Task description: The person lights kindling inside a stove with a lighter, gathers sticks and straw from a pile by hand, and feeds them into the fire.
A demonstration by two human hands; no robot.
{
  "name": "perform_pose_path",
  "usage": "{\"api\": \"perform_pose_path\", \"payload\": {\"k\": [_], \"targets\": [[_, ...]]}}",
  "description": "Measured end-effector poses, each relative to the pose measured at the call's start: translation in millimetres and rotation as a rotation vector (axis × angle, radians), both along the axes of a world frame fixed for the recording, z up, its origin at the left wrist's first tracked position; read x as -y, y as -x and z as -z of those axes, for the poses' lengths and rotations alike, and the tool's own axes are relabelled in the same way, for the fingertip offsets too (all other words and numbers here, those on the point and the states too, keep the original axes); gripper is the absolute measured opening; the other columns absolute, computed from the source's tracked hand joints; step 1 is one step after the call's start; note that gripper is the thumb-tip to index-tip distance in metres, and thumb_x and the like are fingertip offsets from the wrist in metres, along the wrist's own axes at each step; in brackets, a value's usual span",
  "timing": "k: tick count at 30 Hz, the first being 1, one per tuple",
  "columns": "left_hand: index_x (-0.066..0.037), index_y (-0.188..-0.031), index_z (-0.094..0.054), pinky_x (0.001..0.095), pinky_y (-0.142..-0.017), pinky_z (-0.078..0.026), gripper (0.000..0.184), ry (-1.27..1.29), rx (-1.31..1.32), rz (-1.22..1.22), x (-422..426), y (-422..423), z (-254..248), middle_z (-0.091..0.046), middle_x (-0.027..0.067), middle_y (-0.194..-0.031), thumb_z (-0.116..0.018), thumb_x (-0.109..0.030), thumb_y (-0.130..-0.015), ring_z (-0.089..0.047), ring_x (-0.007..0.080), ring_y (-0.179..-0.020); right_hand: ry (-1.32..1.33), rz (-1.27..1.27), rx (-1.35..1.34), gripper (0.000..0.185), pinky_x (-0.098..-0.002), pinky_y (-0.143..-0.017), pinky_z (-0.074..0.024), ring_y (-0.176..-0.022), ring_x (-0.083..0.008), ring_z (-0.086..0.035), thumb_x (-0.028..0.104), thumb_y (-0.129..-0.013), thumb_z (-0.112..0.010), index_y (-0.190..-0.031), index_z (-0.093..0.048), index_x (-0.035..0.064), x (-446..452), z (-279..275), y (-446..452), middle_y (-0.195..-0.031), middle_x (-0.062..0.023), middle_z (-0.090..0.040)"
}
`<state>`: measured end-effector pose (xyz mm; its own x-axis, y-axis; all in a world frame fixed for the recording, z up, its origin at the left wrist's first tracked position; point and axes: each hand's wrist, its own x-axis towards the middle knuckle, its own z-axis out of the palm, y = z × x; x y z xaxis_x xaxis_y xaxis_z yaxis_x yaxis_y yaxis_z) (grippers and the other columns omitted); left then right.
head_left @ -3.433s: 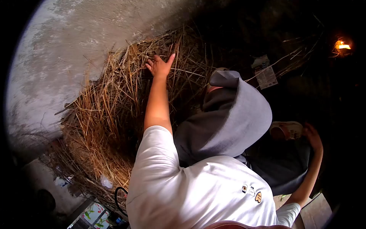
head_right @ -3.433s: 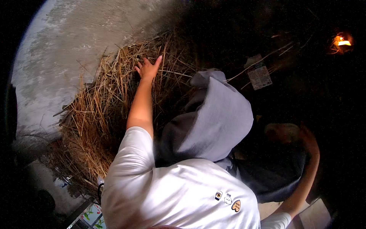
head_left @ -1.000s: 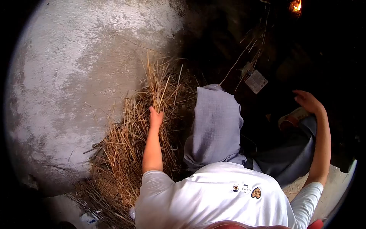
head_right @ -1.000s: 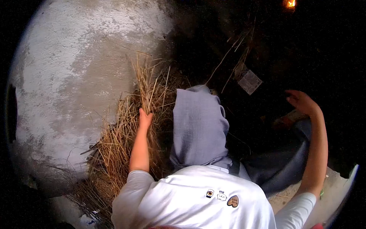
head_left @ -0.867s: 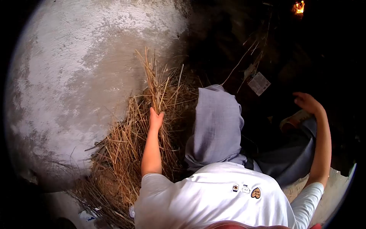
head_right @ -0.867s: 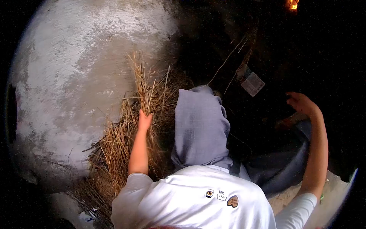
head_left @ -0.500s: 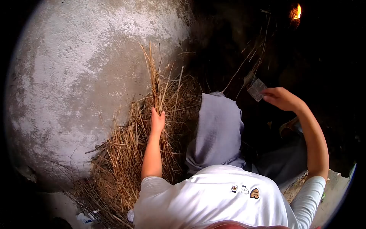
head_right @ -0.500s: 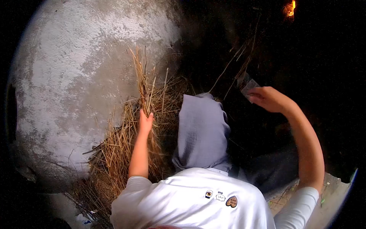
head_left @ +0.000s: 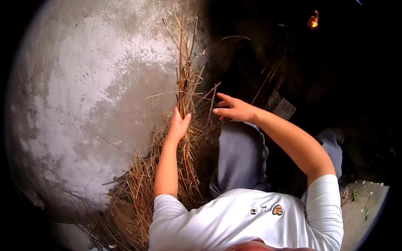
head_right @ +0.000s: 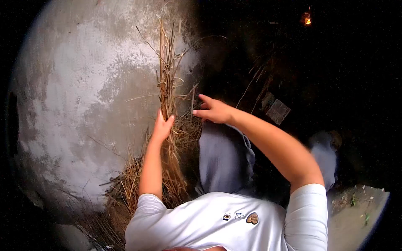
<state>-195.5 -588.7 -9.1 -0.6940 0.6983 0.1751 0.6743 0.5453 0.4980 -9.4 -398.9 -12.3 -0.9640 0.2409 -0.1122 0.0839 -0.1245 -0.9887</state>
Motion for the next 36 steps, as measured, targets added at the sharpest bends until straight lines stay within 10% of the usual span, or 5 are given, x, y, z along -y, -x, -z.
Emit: {"api": "perform_pose_path", "payload": {"k": [3, 8, 18, 29, 36], "targets": [[0.001, -0.135, -0.029, 0.0393, -0.099, -0.035, 0.061, -0.084, 0.228, 0.174, -12.6, -6.5, 0.7, -0.047, 0.0235, -0.127, -0.057, -0.023, -0.087, -0.047, 0.0346, -0.118, 0.187, 0.048, -0.156, 0.041, -0.0288, -0.061, -0.0528, -0.067, -0.0149, -0.063, 0.026, -0.091, -0.055, -0.118, -0.049, -0.0044, 10.2, 4.7, 19.8, -0.084, -0.0103, -0.062], [0.002, -0.133, -0.031, 0.0381, -0.098, -0.035, 0.059, -0.075, 0.284, 0.222, -20.5, -24.4, -5.6, -0.048, 0.0208, -0.125, -0.058, -0.021, -0.086, -0.048, 0.0312, -0.115, 0.338, 0.304, -0.156, 0.032, -0.0302, -0.067, -0.0550, -0.070, -0.0186, -0.063, 0.028, -0.096, -0.047, -0.089, -0.056, -0.0023, 3.9, -13.5, 20.1, -0.084, -0.0102, -0.060], [-0.003, -0.133, -0.031, 0.0357, -0.098, -0.037, 0.083, 0.013, 0.345, 0.327, -35.3, -55.3, -30.8, -0.051, 0.0127, -0.122, -0.079, -0.021, -0.067, -0.048, 0.0227, -0.113, 0.443, 0.324, -0.187, 0.034, -0.0296, -0.071, -0.0534, -0.072, -0.0165, -0.064, 0.033, -0.094, -0.051, -0.086, -0.055, -0.0001, -19.7, -34.0, 3.7, -0.077, -0.0056, -0.057], [0.000, -0.109, -0.048, 0.0266, -0.054, -0.049, 0.035, -0.107, 0.627, 0.242, -42.3, -38.4, 3.6, -0.060, 0.0056, -0.077, -0.064, -0.004, -0.078, -0.058, 0.0123, -0.058, 0.407, 0.266, -0.244, 0.031, -0.0296, -0.077, -0.0504, -0.087, -0.0175, -0.064, 0.031, -0.094, -0.049, -0.105, -0.053, 0.0024, -35.2, -29.4, -13.7, -0.093, -0.0063, -0.060], [-0.001, -0.097, -0.053, 0.0269, -0.052, -0.046, 0.021, -0.195, 0.680, 0.134, -25.9, -3.6, -11.0, -0.058, 0.0045, -0.068, -0.064, -0.007, -0.080, -0.056, 0.0124, -0.054, -0.076, 0.608, -0.105, 0.031, -0.0322, -0.072, -0.0495, -0.080, -0.0191, -0.062, 0.025, -0.090, -0.052, -0.112, -0.055, 0.0021, -91.9, -18.8, -32.7, -0.097, -0.0123, -0.063]]}}
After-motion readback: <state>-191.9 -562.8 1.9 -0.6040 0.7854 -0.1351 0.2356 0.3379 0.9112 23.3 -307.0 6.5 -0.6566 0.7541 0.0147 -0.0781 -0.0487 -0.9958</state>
